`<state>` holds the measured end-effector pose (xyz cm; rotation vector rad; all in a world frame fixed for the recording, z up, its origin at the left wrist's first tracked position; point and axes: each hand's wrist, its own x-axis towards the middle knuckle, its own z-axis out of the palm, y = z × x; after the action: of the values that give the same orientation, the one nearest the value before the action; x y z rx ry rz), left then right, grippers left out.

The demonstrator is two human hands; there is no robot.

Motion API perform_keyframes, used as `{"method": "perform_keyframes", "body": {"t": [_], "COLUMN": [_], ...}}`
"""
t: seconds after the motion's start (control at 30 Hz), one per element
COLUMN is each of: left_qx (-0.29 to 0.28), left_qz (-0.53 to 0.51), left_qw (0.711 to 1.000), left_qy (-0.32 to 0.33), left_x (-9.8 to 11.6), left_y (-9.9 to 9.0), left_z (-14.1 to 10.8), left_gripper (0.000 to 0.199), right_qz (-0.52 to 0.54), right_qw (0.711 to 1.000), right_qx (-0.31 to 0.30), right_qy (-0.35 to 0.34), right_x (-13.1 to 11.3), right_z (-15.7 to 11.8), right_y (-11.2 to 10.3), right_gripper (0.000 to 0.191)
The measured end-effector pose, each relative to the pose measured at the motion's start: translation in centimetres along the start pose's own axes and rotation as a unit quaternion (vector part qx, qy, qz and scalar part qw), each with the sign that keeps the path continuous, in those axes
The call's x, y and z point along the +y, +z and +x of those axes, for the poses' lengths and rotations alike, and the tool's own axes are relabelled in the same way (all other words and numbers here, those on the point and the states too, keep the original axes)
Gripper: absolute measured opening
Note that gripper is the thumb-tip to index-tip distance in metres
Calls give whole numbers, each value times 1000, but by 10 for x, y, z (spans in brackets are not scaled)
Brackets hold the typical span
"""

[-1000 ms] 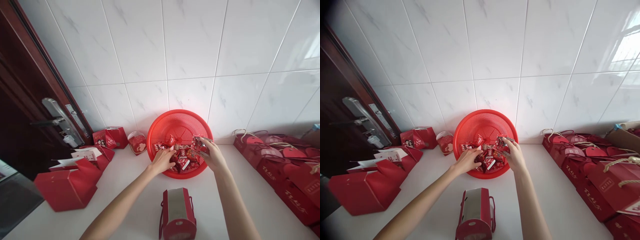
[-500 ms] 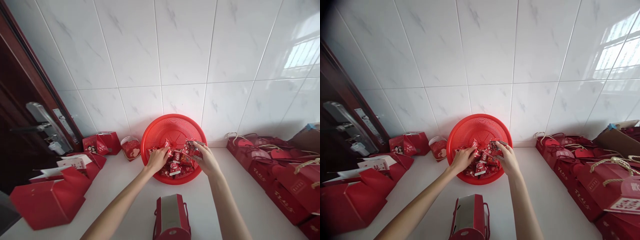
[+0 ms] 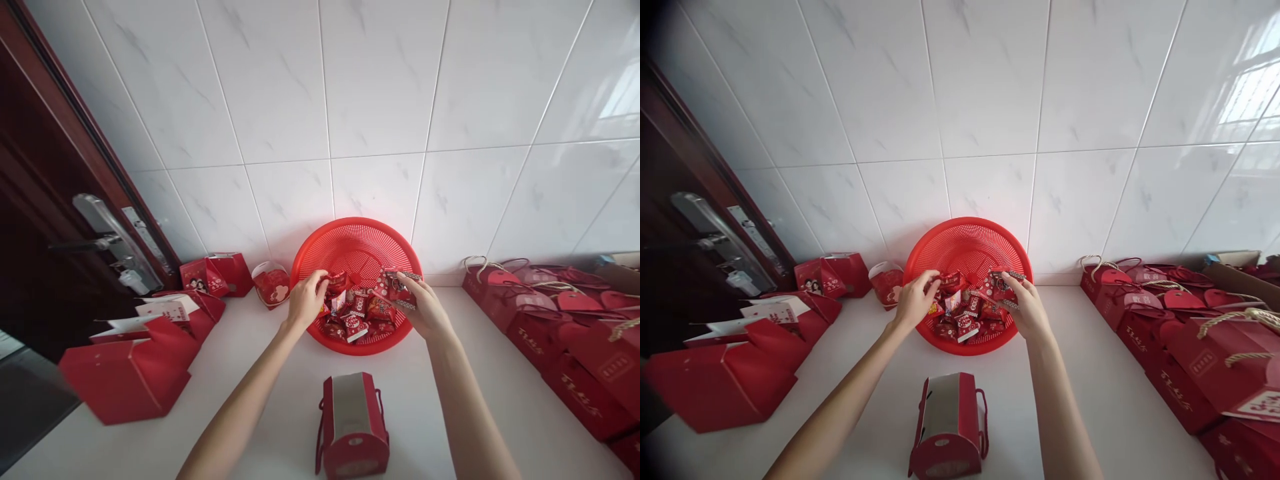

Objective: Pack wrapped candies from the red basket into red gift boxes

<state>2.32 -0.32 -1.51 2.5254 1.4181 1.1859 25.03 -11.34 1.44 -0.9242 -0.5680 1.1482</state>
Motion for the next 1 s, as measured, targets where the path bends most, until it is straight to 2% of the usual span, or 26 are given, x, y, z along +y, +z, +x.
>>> {"method": "perform_keyframes", "body": {"t": [0.13, 0.3, 0.37, 0.5, 0.57, 0.67, 0.83, 1.0], "left_qx": [49, 40, 2, -148, -204, -241, -285, -282], "left_qz": [22, 16, -13, -37, -31, -11, 69, 104], "left_qw": [998, 997, 997, 983, 972, 964, 950, 952], "left_qy": [14, 57, 73, 105, 114, 112, 111, 51], "left_x": [-4, -2, -1, 4, 8, 18, 37, 54], "left_y": [-6, -6, -6, -4, 0, 10, 27, 38], "left_z": [16, 23, 21, 13, 9, 5, 6, 8], "left_gripper": [21, 31, 28, 28, 28, 30, 46, 31], "right_qz": [5, 5, 9, 22, 23, 21, 11, 5], "right_qw": [1000, 1000, 1000, 1000, 999, 999, 999, 999], "right_qx": [1, 9, 13, 17, 25, 37, 47, 38], "right_qy": [-4, -6, -10, -13, -10, -5, 0, 2], "right_x": [0, -1, -2, -3, -3, -2, 0, 2], "right_z": [1, 1, 0, 0, 1, 1, 3, 4], "right_y": [-1, -3, -3, -2, -2, -1, -1, -2], "right_gripper": [30, 26, 24, 18, 16, 15, 20, 22]}}
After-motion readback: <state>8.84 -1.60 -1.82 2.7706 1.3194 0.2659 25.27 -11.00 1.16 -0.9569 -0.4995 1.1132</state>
